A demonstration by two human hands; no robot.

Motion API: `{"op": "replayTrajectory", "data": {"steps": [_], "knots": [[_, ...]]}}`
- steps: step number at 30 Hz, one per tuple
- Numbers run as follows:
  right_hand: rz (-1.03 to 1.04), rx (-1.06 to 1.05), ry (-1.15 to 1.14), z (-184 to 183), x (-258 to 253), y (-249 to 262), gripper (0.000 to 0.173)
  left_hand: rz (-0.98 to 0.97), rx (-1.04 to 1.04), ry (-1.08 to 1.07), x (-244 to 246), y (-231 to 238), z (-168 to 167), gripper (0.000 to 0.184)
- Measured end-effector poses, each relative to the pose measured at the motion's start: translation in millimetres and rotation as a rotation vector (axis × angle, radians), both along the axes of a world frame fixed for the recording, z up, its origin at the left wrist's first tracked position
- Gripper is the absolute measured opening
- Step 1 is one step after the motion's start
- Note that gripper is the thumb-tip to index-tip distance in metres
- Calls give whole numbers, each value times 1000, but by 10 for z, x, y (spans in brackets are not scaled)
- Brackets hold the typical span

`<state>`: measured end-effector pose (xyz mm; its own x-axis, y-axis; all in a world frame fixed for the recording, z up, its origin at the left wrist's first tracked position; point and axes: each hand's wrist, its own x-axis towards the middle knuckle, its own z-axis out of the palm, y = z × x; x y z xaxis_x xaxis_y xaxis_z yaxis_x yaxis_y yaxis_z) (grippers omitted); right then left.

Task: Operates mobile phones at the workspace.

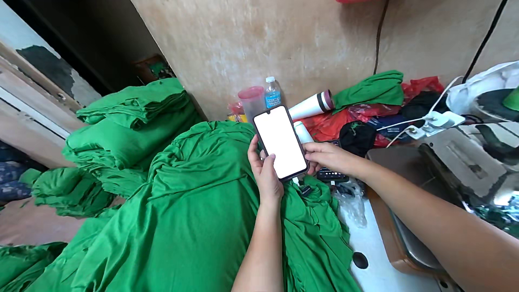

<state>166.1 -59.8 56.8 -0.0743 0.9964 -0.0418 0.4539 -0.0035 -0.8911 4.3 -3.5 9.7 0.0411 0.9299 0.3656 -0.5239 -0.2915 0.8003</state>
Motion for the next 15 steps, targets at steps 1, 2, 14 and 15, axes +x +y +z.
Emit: {"op": "replayTrajectory", "data": {"steps": [1,2,14,15], "knots": [[3,0,2,-2,3,0,31,0,0,0,-2,-2,0,61],[6,-2,4,-3,6,0,31,1,0,1,-3,-4,2,61],[9,-5,-8,-4,7,6,32,-10,10,-25,0,-5,1,53],[7,-6,-8,-3,5,5,32,-9,12,-24,1,-2,0,53]]}}
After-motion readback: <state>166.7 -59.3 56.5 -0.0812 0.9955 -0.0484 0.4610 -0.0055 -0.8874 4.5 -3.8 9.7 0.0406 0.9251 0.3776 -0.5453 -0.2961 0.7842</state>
